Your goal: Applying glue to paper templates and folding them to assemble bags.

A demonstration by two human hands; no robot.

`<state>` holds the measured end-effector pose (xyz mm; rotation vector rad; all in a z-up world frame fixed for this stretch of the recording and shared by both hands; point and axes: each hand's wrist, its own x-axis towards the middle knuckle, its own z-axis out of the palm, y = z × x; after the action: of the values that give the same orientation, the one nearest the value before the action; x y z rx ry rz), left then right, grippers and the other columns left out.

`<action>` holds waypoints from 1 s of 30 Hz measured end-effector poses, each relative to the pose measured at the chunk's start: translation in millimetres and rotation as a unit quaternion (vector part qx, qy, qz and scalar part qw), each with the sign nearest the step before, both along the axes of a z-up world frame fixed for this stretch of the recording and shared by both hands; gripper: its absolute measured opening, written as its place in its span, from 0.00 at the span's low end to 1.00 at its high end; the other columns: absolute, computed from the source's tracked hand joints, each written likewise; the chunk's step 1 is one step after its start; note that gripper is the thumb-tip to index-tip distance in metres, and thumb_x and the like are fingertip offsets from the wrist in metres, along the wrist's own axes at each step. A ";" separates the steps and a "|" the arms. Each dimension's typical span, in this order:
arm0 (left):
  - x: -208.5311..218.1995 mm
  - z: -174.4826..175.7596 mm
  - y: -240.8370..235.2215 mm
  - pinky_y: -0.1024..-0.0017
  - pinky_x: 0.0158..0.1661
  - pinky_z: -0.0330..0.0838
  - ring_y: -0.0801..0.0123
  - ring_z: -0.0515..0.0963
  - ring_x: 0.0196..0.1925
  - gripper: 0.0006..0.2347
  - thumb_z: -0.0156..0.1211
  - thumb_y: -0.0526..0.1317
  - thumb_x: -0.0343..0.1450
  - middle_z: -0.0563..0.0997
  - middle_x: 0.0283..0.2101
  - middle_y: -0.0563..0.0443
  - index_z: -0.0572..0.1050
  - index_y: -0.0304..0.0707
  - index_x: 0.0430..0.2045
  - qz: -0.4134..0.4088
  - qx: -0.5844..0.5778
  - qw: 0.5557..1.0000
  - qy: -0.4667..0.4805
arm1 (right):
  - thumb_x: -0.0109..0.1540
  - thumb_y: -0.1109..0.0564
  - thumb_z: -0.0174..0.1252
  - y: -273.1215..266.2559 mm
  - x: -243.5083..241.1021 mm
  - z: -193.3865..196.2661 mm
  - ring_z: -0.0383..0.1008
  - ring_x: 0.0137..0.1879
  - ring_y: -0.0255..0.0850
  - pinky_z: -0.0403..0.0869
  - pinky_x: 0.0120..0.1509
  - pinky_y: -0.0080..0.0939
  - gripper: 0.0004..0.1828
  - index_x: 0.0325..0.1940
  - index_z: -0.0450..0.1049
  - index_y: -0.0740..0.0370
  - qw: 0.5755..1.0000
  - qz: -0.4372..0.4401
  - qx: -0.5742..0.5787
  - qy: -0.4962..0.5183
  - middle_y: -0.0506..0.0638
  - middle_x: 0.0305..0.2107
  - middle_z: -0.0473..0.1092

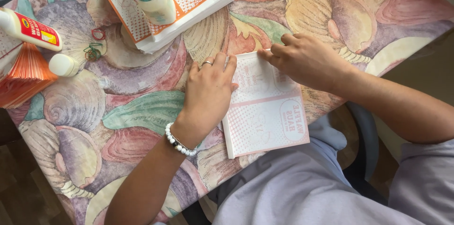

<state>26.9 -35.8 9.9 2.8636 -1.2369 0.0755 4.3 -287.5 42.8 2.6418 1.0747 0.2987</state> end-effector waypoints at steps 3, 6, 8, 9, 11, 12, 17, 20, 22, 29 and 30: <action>0.2 13.5 -2.6 0.40 0.51 0.70 0.55 0.75 0.48 0.28 0.63 0.46 0.69 0.70 0.48 0.47 0.67 0.41 0.65 -0.006 0.004 1.000 0.018 | 0.58 0.58 0.64 -8.9 -0.2 -6.8 0.76 0.40 0.39 0.77 0.46 0.36 0.14 0.49 0.81 0.52 1.000 0.010 0.011 0.008 0.44 0.32 0.76; 1.4 20.7 -4.0 0.37 0.52 0.68 0.54 0.73 0.49 0.26 0.62 0.43 0.70 0.69 0.48 0.45 0.68 0.40 0.65 -0.013 0.004 0.999 0.051 | 0.60 0.57 0.63 -7.5 -0.2 -3.8 0.76 0.39 0.38 0.77 0.46 0.36 0.11 0.47 0.82 0.52 1.000 0.014 0.011 0.007 0.44 0.31 0.76; 1.9 20.5 -3.6 0.37 0.52 0.67 0.54 0.73 0.49 0.25 0.62 0.43 0.71 0.69 0.49 0.44 0.68 0.40 0.65 -0.013 0.006 0.999 0.052 | 0.61 0.57 0.63 -7.5 0.1 -2.5 0.76 0.39 0.37 0.77 0.46 0.35 0.10 0.47 0.82 0.52 1.000 0.014 0.008 0.009 0.44 0.30 0.76; 2.0 20.0 -3.6 0.38 0.52 0.67 0.54 0.73 0.49 0.25 0.62 0.43 0.71 0.68 0.49 0.44 0.68 0.41 0.65 -0.013 0.007 0.998 0.055 | 0.62 0.56 0.62 -7.7 0.0 -2.0 0.75 0.38 0.37 0.77 0.46 0.35 0.09 0.46 0.82 0.52 1.000 0.013 0.005 0.014 0.44 0.30 0.76; 3.2 16.3 -3.8 0.37 0.53 0.66 0.54 0.73 0.49 0.26 0.62 0.44 0.70 0.68 0.49 0.44 0.68 0.41 0.65 -0.011 0.008 0.998 0.056 | 0.62 0.56 0.62 -9.5 0.7 -4.5 0.75 0.39 0.37 0.77 0.46 0.35 0.08 0.46 0.81 0.52 1.000 0.014 0.000 0.019 0.44 0.30 0.76; 3.9 14.6 -3.9 0.36 0.53 0.65 0.54 0.72 0.50 0.26 0.63 0.44 0.70 0.68 0.49 0.44 0.68 0.42 0.65 -0.009 0.009 0.998 0.056 | 0.62 0.56 0.63 -10.4 1.2 -5.6 0.75 0.39 0.37 0.77 0.47 0.35 0.08 0.46 0.81 0.52 1.000 0.015 -0.004 0.024 0.44 0.31 0.76; 4.2 4.9 -11.9 0.33 0.61 0.56 0.49 0.73 0.54 0.23 0.63 0.41 0.70 0.70 0.52 0.38 0.71 0.36 0.61 -0.012 0.006 0.999 0.036 | 0.62 0.57 0.61 -10.7 -0.8 -4.8 0.75 0.40 0.36 0.77 0.47 0.35 0.11 0.48 0.81 0.50 0.999 -0.001 -0.023 0.035 0.43 0.31 0.76; -4.7 6.1 -15.4 0.37 0.67 0.50 0.46 0.71 0.61 0.20 0.58 0.36 0.71 0.71 0.54 0.36 0.72 0.30 0.59 -0.022 0.017 1.000 0.005 | 0.61 0.56 0.62 -8.4 -1.7 -4.2 0.76 0.41 0.36 0.77 0.48 0.35 0.13 0.50 0.80 0.49 0.999 -0.010 -0.030 0.027 0.43 0.33 0.76; -6.3 -3.6 -16.8 0.42 0.69 0.48 0.45 0.68 0.66 0.18 0.54 0.34 0.73 0.71 0.56 0.36 0.72 0.27 0.58 -0.031 0.025 0.999 -0.011 | 0.60 0.56 0.63 -8.7 -2.2 -5.6 0.76 0.43 0.37 0.77 0.49 0.35 0.14 0.51 0.80 0.49 0.999 -0.015 -0.029 0.022 0.42 0.34 0.76; -1.6 -16.7 -11.2 0.46 0.59 0.70 0.45 0.74 0.59 0.21 0.49 0.28 0.70 0.71 0.52 0.36 0.68 0.20 0.60 -0.041 -0.031 0.999 0.001 | 0.62 0.58 0.60 -14.7 0.9 -11.4 0.74 0.41 0.38 0.76 0.48 0.36 0.13 0.51 0.79 0.51 0.999 -0.015 0.020 0.038 0.43 0.32 0.74; -2.3 -14.9 -9.4 0.47 0.57 0.72 0.47 0.75 0.55 0.22 0.50 0.28 0.69 0.71 0.51 0.38 0.67 0.21 0.61 -0.044 -0.030 0.998 -0.015 | 0.63 0.59 0.59 -16.5 1.3 -13.7 0.75 0.41 0.39 0.77 0.48 0.37 0.14 0.52 0.78 0.53 0.999 -0.011 0.036 0.037 0.44 0.33 0.74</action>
<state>24.6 -45.2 -5.0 2.7619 -1.3408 0.1519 5.6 -304.0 29.1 2.7464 1.0771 0.2404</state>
